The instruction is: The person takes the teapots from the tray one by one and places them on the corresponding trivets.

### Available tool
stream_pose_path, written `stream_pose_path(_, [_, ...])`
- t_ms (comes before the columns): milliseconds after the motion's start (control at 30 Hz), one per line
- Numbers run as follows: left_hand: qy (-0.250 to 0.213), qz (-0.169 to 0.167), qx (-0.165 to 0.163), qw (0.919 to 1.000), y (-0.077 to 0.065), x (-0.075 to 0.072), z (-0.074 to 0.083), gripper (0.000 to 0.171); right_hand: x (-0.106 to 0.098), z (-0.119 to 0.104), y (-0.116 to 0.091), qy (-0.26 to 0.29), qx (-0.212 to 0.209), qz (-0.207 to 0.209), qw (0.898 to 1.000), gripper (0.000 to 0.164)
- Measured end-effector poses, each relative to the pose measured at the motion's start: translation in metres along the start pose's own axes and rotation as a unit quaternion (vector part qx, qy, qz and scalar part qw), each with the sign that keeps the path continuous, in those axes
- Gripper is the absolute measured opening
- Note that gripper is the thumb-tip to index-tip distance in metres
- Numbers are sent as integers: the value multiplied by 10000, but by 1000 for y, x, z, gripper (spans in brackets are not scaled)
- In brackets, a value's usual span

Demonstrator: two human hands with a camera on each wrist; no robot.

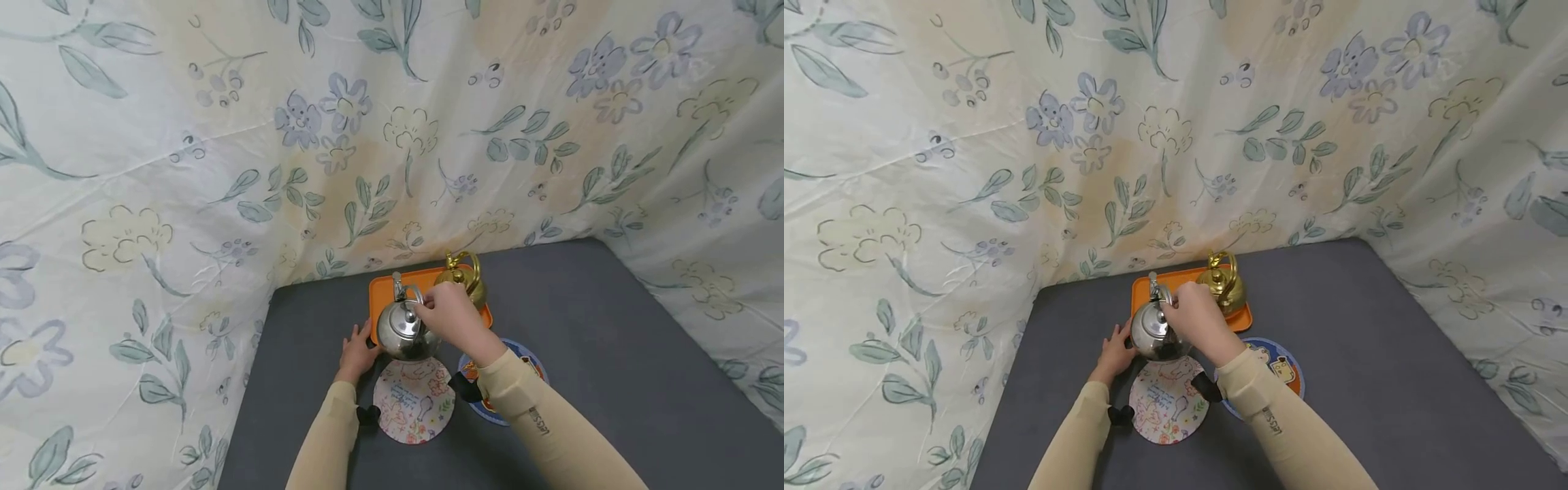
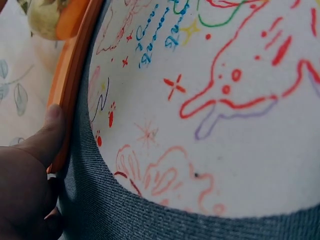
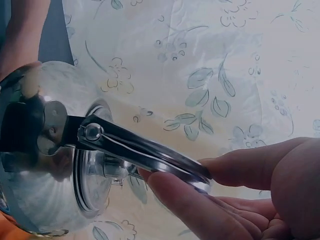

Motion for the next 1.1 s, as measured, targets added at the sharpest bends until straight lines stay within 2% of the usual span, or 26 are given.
stream_pose_path(333, [98, -139, -50, 9998, 4, 0, -1, 76, 15, 4, -18, 207, -34, -15, 9998, 51])
stream_pose_path(533, [184, -147, -167, 9996, 7, 1, -4, 77, 32, 12, -28, 268, -38, -86, 9996, 50])
stream_pose_path(833, [68, -224, 168, 9996, 8, 4, 1, 87, 54, 23, -39, 336, 59, -183, 9993, 44])
stream_pose_path(1100, [-4, -172, 23, 9998, 6, 4, -3, 86, 71, 32, -40, 346, 92, -279, 9990, 52])
Point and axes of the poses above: each hand's wrist, its own y-axis towards the middle knuckle, its own x-axis out of the palm, z = x × y, the point moved 8 cm from there along y, towards the middle knuckle, and after that the axes turned 3 degrees about -z, right-handed, at the moved point
